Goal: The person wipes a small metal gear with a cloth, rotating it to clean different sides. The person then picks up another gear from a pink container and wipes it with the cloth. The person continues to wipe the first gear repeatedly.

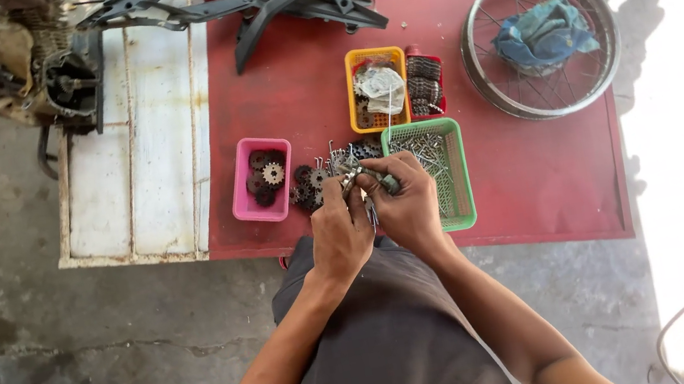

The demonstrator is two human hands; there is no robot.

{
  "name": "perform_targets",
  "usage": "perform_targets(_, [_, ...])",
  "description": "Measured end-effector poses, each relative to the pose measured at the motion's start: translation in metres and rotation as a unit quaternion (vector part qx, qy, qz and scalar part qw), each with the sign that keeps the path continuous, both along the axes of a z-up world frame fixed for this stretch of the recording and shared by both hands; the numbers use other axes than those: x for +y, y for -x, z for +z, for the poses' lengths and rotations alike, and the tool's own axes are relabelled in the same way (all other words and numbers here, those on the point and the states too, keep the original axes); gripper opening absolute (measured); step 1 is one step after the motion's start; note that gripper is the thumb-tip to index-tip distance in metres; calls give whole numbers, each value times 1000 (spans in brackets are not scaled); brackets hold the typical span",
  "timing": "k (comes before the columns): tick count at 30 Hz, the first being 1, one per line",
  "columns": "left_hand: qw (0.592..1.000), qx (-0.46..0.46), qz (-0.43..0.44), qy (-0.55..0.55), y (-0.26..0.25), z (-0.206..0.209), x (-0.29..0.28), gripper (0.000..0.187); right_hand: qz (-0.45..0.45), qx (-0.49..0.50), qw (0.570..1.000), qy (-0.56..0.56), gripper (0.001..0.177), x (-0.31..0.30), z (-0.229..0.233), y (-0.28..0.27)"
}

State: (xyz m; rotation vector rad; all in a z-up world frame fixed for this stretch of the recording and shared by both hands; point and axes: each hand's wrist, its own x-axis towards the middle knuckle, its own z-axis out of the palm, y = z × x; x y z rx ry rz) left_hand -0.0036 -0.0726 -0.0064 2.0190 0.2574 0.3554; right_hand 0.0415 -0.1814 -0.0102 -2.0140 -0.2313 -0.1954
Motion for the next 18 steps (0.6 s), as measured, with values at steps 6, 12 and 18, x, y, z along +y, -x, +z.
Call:
perform_targets(6, [997, 62, 48, 27, 12, -9, -5, 17, 8, -74, 996, 46, 13, 5, -17, 6])
perform_targets(12, [993, 103, 58, 3, 14, -19, -2, 19, 5, -45, 998, 37, 6, -5, -13, 0])
perform_targets(18, [999, 48, -17, 13, 17, 1, 17, 13, 59, 85, 995, 16, 19, 7, 8, -10])
